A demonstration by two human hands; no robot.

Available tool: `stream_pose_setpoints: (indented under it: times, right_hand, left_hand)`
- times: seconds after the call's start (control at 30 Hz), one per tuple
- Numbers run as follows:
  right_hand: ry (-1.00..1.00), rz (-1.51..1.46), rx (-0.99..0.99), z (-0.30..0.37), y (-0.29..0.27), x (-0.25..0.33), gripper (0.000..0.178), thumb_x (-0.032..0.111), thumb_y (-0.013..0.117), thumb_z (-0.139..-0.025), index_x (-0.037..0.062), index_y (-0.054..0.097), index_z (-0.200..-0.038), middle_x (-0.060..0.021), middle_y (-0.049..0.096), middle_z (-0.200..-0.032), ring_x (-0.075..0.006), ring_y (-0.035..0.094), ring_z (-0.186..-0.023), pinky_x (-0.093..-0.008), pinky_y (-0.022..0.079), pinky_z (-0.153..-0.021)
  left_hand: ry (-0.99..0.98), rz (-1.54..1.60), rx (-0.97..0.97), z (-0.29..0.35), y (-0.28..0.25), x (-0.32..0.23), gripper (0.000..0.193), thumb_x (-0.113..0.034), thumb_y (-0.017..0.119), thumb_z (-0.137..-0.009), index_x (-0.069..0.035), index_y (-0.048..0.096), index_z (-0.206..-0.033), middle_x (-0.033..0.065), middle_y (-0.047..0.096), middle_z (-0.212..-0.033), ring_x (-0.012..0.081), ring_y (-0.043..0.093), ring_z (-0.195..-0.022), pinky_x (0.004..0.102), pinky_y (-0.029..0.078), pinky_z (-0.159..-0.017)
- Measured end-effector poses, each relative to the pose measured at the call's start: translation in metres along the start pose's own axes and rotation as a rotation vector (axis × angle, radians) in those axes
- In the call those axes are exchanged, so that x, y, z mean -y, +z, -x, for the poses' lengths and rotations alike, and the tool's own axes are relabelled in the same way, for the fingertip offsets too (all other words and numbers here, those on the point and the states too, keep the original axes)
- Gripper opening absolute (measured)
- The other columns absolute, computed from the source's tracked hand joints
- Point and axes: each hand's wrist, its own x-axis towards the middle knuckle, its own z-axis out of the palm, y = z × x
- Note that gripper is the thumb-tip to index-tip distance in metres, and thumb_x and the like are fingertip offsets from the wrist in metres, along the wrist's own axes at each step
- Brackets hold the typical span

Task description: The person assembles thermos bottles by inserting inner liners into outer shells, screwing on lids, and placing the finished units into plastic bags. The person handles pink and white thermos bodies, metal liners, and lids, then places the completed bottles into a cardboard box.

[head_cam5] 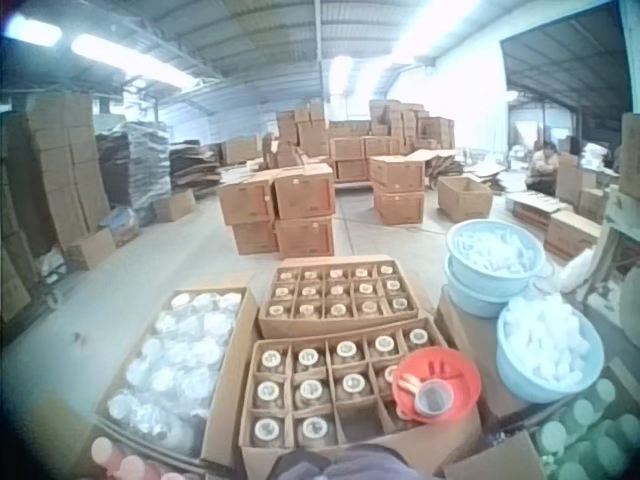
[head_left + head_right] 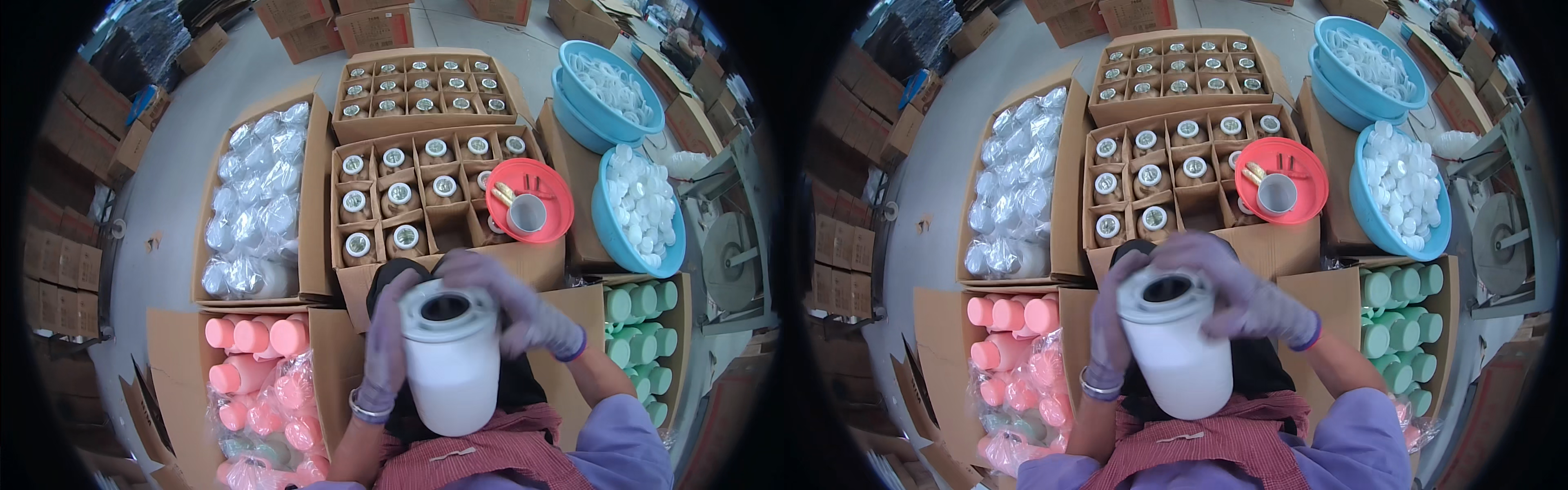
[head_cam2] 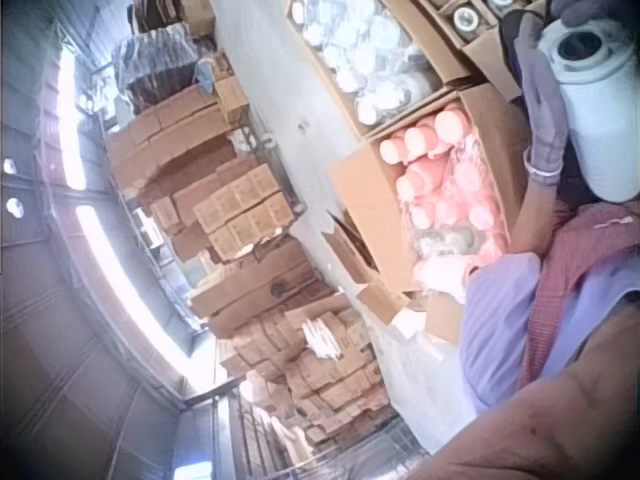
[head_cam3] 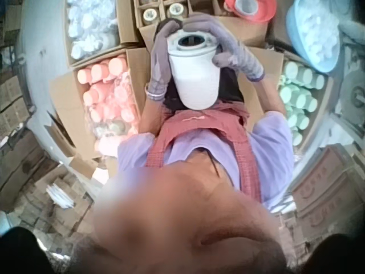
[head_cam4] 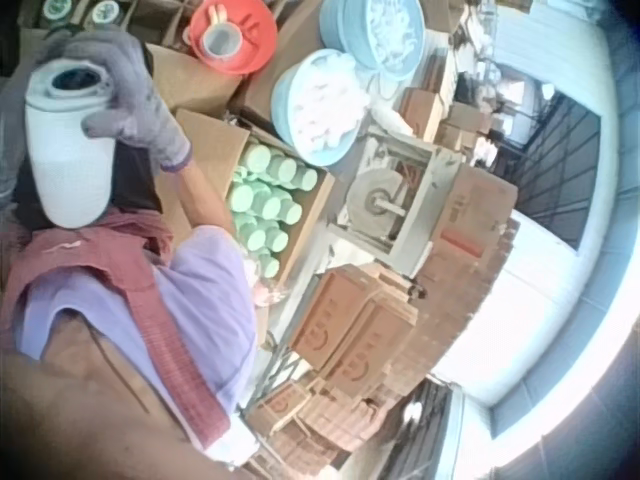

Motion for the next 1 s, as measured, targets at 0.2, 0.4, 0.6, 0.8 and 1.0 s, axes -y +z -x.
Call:
stream_pose_setpoints:
  times: [0.2,0.4,0.6,0.8,1.0]
  right_hand:
    - [0.270,0.350,-0.153,0.021,-0.031,-0.023,0.070,0.033,0.075,-0.074,0.0018,0.053,-0.133,-0.0165,0.050,-0.138,-0.0337,0.047,-0.132,-0.0447,0.032,-0.115]
    - [-0.024,0.254,0.026,0.004,-0.003,-0.042,0.091,0.066,0.066,-0.075,0.0034,0.050,-0.140,-0.0207,0.044,-0.147,-0.0404,0.032,-0.142,-0.0502,0.022,-0.119]
    - [0.250,0.364,-0.095,0.001,-0.027,-0.022,0.069,0.041,0.063,-0.087,0.0055,0.047,-0.143,-0.0191,0.040,-0.149,-0.0359,0.033,-0.144,-0.0458,0.025,-0.119]
    - [0.060,0.400,-0.026,0.022,-0.030,-0.072,0.080,0.060,0.060,-0.085,0.0044,0.047,-0.142,-0.0184,0.047,-0.145,-0.0368,0.038,-0.140,-0.0517,0.024,-0.119]
    - [0.038,0.140,-0.042,-0.009,-0.006,-0.014,0.091,0.074,0.050,-0.087,0.0013,0.047,-0.143,-0.0182,0.045,-0.147,-0.0357,0.034,-0.144,-0.0488,0.022,-0.120]
  left_hand:
    - [0.051,0.282,-0.019,0.004,-0.014,0.002,0.039,-0.017,0.047,-0.102,0.006,0.057,-0.131,0.0164,0.058,-0.134,0.0312,0.050,-0.131,0.0460,0.030,-0.118]
    - [0.323,-0.225,0.366,0.002,-0.022,0.003,0.050,-0.019,0.046,-0.096,0.007,0.051,-0.138,0.0190,0.055,-0.140,0.0300,0.045,-0.139,0.0477,0.021,-0.121]
    - [0.133,0.441,-0.022,0.002,-0.033,0.030,0.048,-0.024,0.040,-0.106,0.011,0.049,-0.137,0.0195,0.056,-0.139,0.0315,0.052,-0.131,0.0458,0.032,-0.118]
    - [0.567,-0.234,0.452,0.000,-0.025,0.015,0.044,-0.019,0.052,-0.097,0.003,0.055,-0.134,0.0228,0.058,-0.134,0.0395,0.047,-0.136,0.0506,0.019,-0.122]
    - [-0.244,0.108,-0.073,-0.006,-0.021,0.039,0.048,-0.022,0.036,-0.105,0.009,0.048,-0.140,0.0209,0.050,-0.146,0.0290,0.046,-0.138,0.0343,0.034,-0.115]
